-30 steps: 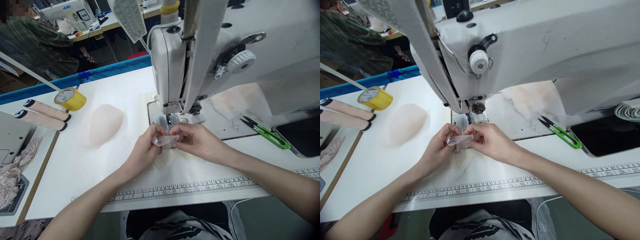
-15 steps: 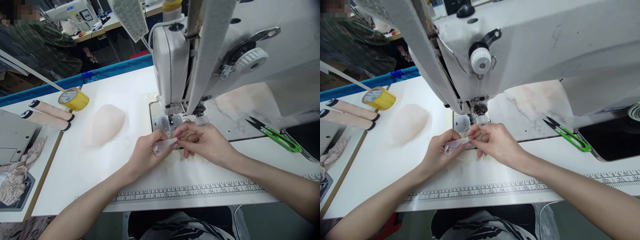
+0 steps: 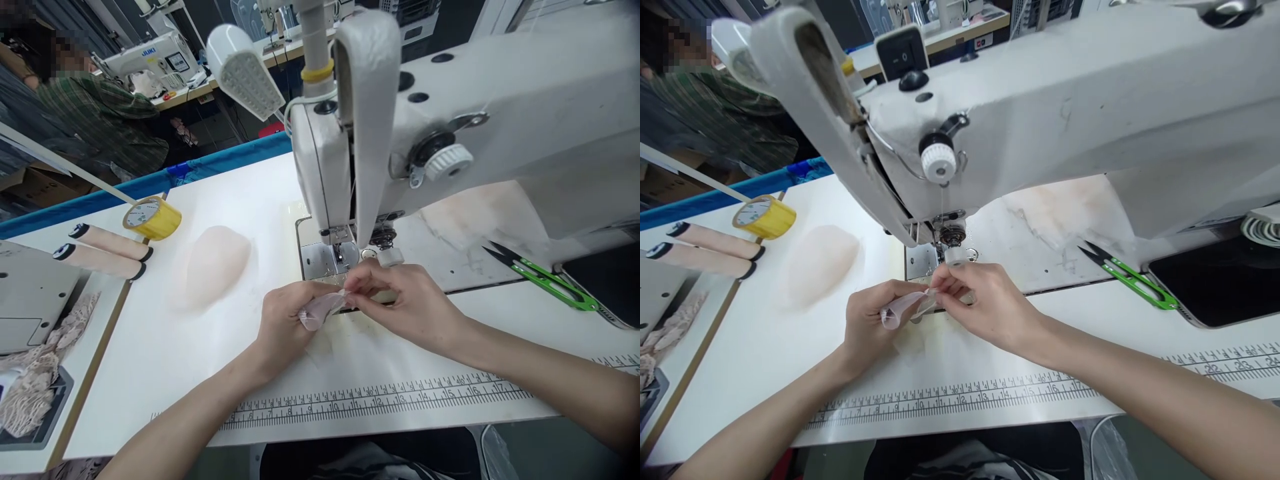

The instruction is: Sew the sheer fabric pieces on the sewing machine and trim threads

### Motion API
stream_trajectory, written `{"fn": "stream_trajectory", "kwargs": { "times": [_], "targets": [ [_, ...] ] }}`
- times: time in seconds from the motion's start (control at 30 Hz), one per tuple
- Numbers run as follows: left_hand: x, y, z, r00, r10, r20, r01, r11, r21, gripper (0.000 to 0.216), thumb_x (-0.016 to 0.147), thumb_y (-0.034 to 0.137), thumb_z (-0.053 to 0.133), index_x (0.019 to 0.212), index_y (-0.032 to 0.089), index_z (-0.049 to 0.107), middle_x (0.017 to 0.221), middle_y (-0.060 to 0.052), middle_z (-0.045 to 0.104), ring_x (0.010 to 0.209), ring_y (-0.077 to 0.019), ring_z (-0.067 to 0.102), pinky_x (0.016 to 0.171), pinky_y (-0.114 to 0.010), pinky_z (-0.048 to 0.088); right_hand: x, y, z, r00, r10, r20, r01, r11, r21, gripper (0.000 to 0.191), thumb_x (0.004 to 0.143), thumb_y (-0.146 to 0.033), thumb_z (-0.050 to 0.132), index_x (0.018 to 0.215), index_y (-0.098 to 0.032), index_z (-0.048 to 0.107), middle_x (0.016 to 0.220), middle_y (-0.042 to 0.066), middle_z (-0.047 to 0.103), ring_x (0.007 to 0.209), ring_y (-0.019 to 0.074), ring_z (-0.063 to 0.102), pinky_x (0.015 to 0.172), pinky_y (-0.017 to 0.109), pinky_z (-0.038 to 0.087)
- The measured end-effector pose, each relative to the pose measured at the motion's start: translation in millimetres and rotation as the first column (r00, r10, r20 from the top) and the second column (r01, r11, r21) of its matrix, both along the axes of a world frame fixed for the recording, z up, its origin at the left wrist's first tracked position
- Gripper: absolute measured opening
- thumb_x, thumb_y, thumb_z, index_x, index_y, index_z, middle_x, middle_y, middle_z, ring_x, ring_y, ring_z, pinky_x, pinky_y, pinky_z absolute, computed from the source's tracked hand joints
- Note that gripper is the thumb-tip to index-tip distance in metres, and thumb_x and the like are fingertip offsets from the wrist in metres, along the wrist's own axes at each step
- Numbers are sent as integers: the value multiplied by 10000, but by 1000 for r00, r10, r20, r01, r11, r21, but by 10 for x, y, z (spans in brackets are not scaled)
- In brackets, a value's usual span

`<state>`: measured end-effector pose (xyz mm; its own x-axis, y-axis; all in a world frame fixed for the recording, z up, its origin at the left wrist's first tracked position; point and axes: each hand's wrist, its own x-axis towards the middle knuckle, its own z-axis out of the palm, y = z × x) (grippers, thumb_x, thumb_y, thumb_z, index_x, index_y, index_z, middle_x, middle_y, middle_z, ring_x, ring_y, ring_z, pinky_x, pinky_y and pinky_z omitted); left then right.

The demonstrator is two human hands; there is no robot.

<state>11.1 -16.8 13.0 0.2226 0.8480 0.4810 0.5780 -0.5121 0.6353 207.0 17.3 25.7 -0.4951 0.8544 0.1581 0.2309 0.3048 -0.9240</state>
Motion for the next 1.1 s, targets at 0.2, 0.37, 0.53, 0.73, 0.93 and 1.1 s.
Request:
{"fn": "stream_trajectory", "kwargs": {
  "times": [0.2, 0.37, 0.53, 0.73, 0.93, 1.1],
  "targets": [
    [-3, -7, 1, 998, 14, 56, -9, 995, -98, 63, 891, 243, 634, 864, 215, 683, 728, 15, 742, 575, -104, 663, 514, -208, 507, 10, -14, -1, 1000, 5, 15, -7, 993, 118, 83, 859, -149, 590, 843, -228, 608, 778, -28, 685, 683, 110, 667, 616, 203, 562],
    [3, -34, 11, 991, 27, 133, -4, 985, -175, 57, 880, 237, 642, 837, 207, 664, 672, 18, 715, 537, -104, 639, 476, -209, 484, 1, -6, 4, 1000, -5, 24, 1, 990, 141, 91, 860, -149, 588, 853, -230, 628, 774, -32, 696, 670, 109, 665, 589, 201, 548],
    [8, -27, 20, 990, 22, 138, -4, 991, -133, 77, 863, 217, 666, 793, 206, 636, 631, 36, 664, 535, -97, 605, 486, -213, 454, 17, 5, -18, 1000, -3, 9, 2, 990, 144, 99, 865, -153, 599, 833, -227, 658, 773, -30, 698, 688, 113, 663, 601, 204, 533],
    [-9, 41, 117, 997, -38, -63, 38, 999, -8, 64, 871, 208, 645, 899, 204, 587, 891, -26, 661, 839, -151, 626, 706, -284, 500, 56, 33, -56, 999, -3, 36, -4, 982, 191, 115, 869, -146, 598, 849, -230, 674, 753, -30, 673, 641, 102, 617, 553, 199, 481],
    [3, 85, 241, 972, -127, -196, 89, 978, -190, 257, 863, 207, 615, 706, 204, 413, 753, 13, 577, 670, -119, 540, 596, -238, 421, 49, 33, -49, 999, 42, 22, -44, 997, 57, 127, 856, -146, 586, 772, -204, 660, 744, -11, 682, 597, 117, 631, 558, 238, 511],
    [38, 90, 204, 976, -102, -192, 48, 963, -265, 335, 867, 192, 602, 649, 199, 347, 569, 85, 411, 493, -62, 360, 471, -185, 280, 41, 31, -44, 1000, -2, 19, 2, 1000, -9, 95, 843, -156, 623, 783, -204, 679, 773, -7, 704, 705, 142, 681, 623, 251, 555]
  ]
}}
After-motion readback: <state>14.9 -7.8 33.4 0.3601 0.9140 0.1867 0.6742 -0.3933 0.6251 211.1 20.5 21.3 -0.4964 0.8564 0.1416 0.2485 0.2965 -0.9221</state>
